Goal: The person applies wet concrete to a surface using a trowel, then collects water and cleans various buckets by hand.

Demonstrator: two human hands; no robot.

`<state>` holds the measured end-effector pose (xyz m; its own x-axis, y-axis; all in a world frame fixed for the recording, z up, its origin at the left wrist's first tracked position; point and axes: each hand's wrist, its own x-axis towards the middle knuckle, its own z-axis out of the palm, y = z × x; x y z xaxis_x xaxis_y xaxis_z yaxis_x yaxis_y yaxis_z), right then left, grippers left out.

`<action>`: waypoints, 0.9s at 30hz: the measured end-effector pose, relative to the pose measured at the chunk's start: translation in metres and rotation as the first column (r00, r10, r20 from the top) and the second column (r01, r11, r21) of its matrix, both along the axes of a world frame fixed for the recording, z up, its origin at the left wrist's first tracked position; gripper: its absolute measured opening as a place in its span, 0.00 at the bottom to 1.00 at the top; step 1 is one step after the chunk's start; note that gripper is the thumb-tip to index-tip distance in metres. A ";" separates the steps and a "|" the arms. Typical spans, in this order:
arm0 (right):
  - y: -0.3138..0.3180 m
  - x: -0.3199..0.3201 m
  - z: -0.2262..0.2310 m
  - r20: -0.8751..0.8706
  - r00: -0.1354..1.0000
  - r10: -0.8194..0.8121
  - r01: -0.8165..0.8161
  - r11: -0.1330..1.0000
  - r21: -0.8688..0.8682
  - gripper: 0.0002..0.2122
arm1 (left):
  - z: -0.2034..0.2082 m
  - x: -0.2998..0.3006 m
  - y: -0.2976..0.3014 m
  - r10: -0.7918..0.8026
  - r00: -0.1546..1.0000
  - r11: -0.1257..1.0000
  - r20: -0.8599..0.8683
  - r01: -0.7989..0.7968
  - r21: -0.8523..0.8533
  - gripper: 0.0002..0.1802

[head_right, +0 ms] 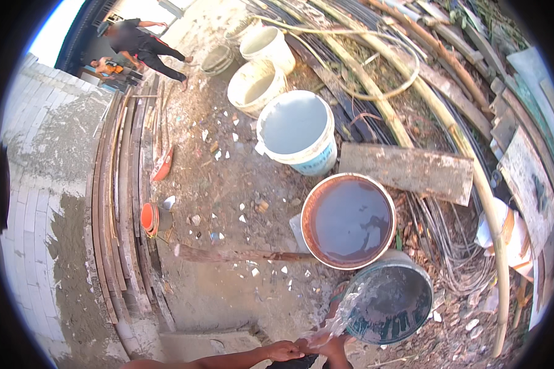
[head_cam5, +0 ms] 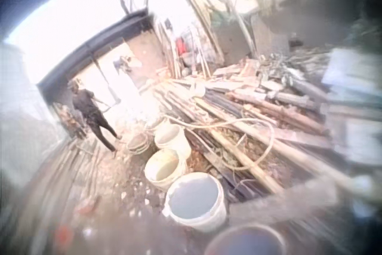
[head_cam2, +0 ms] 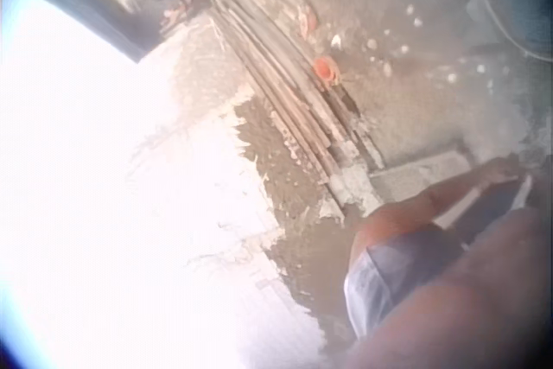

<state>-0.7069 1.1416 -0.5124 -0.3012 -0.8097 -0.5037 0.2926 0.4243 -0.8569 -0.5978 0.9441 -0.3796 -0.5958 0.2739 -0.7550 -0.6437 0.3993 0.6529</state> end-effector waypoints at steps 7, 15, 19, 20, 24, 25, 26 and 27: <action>-0.036 -0.078 0.141 -0.347 0.811 0.471 -0.439 0.882 0.170 0.11 | -0.065 -0.001 0.038 -0.301 0.944 0.877 0.134 0.329 -0.351 0.33; 0.027 -0.315 -0.061 -0.225 0.956 -0.186 0.287 0.744 0.604 0.16 | -0.228 -0.063 0.089 0.210 0.906 0.809 0.367 0.049 -0.585 0.45; 0.088 -0.427 -0.154 -0.035 0.866 -0.499 0.454 0.755 0.473 0.22 | -0.284 -0.084 0.078 0.264 0.962 0.941 0.073 -0.240 -0.239 0.53; 0.007 -0.356 -0.155 0.248 0.768 -0.590 0.454 0.776 0.437 0.20 | -0.273 -0.008 0.027 0.556 0.831 0.823 -0.013 -0.553 -0.127 0.49; 0.030 -0.274 -0.050 0.936 0.347 -0.055 0.277 0.960 -0.046 0.17 | -0.112 0.029 0.042 0.357 -0.026 0.250 0.934 -0.960 -0.123 0.46; 0.005 -0.240 0.014 0.915 0.401 -0.050 0.231 0.972 -0.047 0.18 | -0.070 0.038 0.042 0.364 -0.078 0.229 0.928 -0.958 -0.170 0.46; -0.018 -0.215 0.084 0.705 0.642 -0.301 0.068 0.938 0.339 0.11 | -0.034 0.034 0.040 0.375 -0.082 0.264 0.923 -0.946 -0.191 0.45; -0.030 -0.187 0.120 0.633 0.765 -0.120 -0.163 0.914 0.371 0.10 | -0.013 0.032 0.040 0.383 -0.084 0.302 0.920 -0.930 -0.211 0.44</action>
